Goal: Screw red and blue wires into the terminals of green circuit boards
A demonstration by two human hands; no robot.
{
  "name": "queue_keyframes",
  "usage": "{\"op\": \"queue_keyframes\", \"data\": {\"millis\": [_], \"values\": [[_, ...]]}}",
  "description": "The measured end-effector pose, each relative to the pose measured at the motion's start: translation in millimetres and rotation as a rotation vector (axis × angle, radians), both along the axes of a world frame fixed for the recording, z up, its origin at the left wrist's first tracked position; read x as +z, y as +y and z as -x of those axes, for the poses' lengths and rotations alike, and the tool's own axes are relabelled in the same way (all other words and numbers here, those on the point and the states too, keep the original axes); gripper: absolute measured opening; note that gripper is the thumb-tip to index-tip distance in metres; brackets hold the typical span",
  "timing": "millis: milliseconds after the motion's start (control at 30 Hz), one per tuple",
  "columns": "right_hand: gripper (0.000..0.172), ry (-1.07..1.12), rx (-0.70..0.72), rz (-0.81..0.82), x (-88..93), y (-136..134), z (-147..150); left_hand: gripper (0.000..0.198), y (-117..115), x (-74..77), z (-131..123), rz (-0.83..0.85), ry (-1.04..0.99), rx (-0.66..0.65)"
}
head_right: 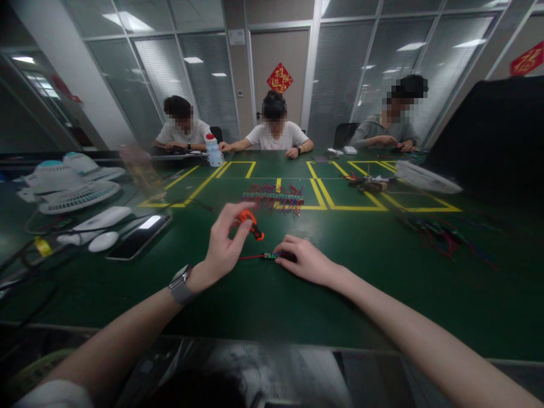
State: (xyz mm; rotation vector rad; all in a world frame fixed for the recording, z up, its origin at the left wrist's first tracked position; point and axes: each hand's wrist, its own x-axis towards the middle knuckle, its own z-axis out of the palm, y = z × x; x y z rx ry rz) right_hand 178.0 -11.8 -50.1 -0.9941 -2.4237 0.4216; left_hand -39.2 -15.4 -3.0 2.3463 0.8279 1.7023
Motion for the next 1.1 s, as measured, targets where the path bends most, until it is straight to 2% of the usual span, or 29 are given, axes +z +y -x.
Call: {"op": "queue_keyframes", "data": {"millis": [433,1100], "values": [[0.017,-0.006,0.001,0.011,-0.2,0.3,-0.2,0.034,-1.1,-4.8,0.7,0.116,-0.02,-0.07],[0.016,-0.002,-0.001,0.012,-1.8,0.9,-0.7,0.035,2.6,-4.1,-2.4,0.032,-0.032,-0.047]]}}
